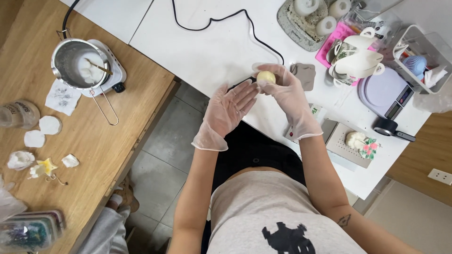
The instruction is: Shaping and carving wax pieces to create decorative floral elements for candles.
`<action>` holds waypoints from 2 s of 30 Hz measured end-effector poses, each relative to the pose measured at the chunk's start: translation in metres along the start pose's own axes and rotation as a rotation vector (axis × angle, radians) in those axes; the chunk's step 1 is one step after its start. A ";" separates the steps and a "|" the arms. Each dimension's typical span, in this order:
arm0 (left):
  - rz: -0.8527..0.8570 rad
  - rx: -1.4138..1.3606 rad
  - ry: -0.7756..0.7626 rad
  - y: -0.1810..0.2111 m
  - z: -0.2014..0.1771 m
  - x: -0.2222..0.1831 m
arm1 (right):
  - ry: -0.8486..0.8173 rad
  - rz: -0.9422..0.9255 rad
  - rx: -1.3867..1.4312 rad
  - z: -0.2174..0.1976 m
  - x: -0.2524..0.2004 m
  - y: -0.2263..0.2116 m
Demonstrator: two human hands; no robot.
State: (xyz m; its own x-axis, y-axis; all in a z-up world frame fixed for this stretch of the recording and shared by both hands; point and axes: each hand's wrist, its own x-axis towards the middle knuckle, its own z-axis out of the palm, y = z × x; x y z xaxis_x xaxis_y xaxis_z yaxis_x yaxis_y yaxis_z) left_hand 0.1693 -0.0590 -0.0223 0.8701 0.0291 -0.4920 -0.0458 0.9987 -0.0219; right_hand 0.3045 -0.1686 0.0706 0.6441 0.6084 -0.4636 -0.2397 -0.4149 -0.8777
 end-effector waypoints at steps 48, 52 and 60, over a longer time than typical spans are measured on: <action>0.793 -0.269 -0.110 0.226 -0.123 -0.167 | -0.168 -0.522 -0.474 0.313 0.092 -0.042; 0.808 -0.147 -0.057 0.287 -0.141 -0.168 | -0.169 -0.501 -0.581 0.369 0.118 -0.020; 0.805 0.179 0.098 0.327 -0.186 -0.130 | -0.085 -0.402 -0.904 0.389 0.138 -0.002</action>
State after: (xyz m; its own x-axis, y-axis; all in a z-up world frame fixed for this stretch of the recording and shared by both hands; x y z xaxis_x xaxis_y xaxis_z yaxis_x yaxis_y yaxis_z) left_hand -0.0505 0.2563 -0.1272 0.5574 0.7422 -0.3720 -0.5503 0.6658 0.5038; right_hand 0.1113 0.1794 -0.0385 0.4936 0.8487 -0.1901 0.6518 -0.5057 -0.5652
